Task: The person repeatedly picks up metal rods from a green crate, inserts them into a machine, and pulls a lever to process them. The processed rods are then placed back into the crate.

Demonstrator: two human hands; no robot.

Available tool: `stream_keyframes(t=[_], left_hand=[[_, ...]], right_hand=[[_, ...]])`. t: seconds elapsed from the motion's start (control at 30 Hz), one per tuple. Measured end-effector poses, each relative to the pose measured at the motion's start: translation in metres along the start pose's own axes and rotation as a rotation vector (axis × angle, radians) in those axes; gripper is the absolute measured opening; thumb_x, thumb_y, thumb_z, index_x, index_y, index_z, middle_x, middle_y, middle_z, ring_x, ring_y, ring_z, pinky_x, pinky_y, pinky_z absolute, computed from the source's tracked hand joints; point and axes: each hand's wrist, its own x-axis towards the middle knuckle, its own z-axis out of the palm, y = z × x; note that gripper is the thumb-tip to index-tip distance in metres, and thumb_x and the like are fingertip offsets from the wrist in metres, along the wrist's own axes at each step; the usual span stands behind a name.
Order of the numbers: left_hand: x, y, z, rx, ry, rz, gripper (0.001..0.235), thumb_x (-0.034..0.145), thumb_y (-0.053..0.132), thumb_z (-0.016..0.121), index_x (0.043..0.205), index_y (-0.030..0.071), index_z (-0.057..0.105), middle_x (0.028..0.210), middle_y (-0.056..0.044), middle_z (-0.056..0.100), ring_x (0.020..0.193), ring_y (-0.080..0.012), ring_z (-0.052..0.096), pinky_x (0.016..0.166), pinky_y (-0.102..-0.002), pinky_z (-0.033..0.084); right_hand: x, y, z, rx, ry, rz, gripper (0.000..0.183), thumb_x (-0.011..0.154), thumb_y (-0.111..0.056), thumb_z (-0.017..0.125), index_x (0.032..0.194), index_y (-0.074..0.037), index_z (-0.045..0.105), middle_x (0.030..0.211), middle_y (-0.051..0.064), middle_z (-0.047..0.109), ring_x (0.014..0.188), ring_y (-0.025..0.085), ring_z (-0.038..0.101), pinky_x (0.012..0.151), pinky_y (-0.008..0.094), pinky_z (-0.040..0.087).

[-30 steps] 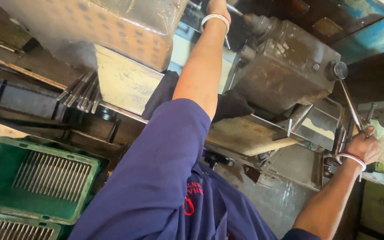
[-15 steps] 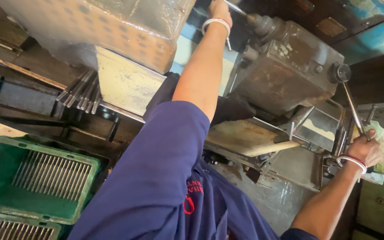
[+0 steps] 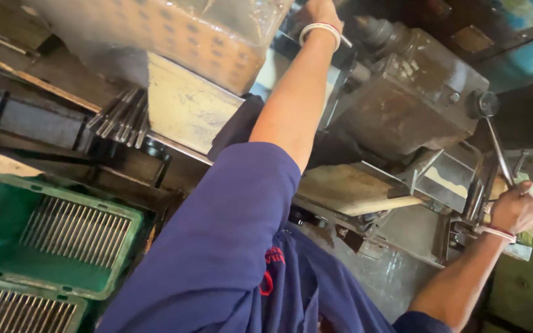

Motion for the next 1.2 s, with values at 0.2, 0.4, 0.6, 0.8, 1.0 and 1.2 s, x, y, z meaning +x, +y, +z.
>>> stream_keyframes(t=[0.2, 0.4, 0.6, 0.8, 1.0, 1.2], left_hand=[[0.004, -0.005, -0.005, -0.071, 0.069, -0.089, 0.052, 0.097, 0.037, 0.058, 0.12, -0.009, 0.068, 0.123, -0.032, 0.07, 0.11, -0.043, 0.069, 0.094, -0.046, 0.053], [0.008, -0.004, -0.003, 0.178, 0.059, 0.044, 0.043, 0.092, 0.031, 0.063, 0.118, -0.002, 0.068, 0.123, -0.027, 0.07, 0.112, -0.0401, 0.069, 0.095, -0.044, 0.054], [-0.003, 0.008, -0.021, 0.829, -0.077, 0.29, 0.033, 0.083, 0.026, 0.069, 0.11, 0.007, 0.072, 0.12, -0.019, 0.072, 0.111, -0.0354, 0.07, 0.093, -0.04, 0.057], [0.017, -0.011, -0.008, 0.617, 0.033, 0.247, 0.036, 0.071, 0.022, 0.078, 0.101, 0.004, 0.073, 0.105, -0.019, 0.075, 0.099, -0.0329, 0.075, 0.082, -0.038, 0.062], [0.03, -0.031, -0.002, 1.017, -0.148, 0.426, 0.032, 0.079, 0.03, 0.072, 0.101, 0.006, 0.075, 0.104, -0.016, 0.076, 0.099, -0.0309, 0.075, 0.084, -0.038, 0.062], [0.013, -0.022, -0.009, 0.993, -0.195, 0.464, 0.035, 0.082, 0.034, 0.072, 0.103, 0.006, 0.074, 0.103, -0.015, 0.076, 0.097, -0.0305, 0.075, 0.083, -0.038, 0.061]], right_hand=[[0.001, -0.007, 0.0, 0.004, 0.064, -0.021, 0.066, 0.12, -0.039, 0.039, 0.084, 0.006, 0.072, 0.074, 0.028, 0.064, 0.066, 0.046, 0.059, 0.059, 0.057, 0.039], [0.001, -0.009, -0.001, -0.052, 0.082, -0.017, 0.066, 0.117, -0.039, 0.037, 0.082, 0.006, 0.072, 0.077, 0.028, 0.065, 0.068, 0.045, 0.06, 0.059, 0.058, 0.04], [0.001, -0.005, 0.001, 0.011, 0.047, 0.006, 0.066, 0.12, -0.041, 0.037, 0.085, 0.004, 0.072, 0.076, 0.028, 0.065, 0.068, 0.047, 0.059, 0.061, 0.058, 0.039], [0.003, -0.002, 0.006, -0.057, 0.14, -0.065, 0.063, 0.117, -0.04, 0.041, 0.086, 0.003, 0.074, 0.082, 0.028, 0.068, 0.074, 0.047, 0.063, 0.063, 0.059, 0.042], [-0.018, 0.013, 0.005, 0.032, -0.076, 0.066, 0.062, 0.118, -0.043, 0.04, 0.095, 0.002, 0.074, 0.085, 0.031, 0.067, 0.079, 0.051, 0.062, 0.068, 0.061, 0.043], [-0.016, 0.016, 0.005, -0.052, -0.035, 0.013, 0.063, 0.117, -0.043, 0.04, 0.09, 0.003, 0.073, 0.086, 0.031, 0.068, 0.08, 0.052, 0.063, 0.069, 0.061, 0.043]])
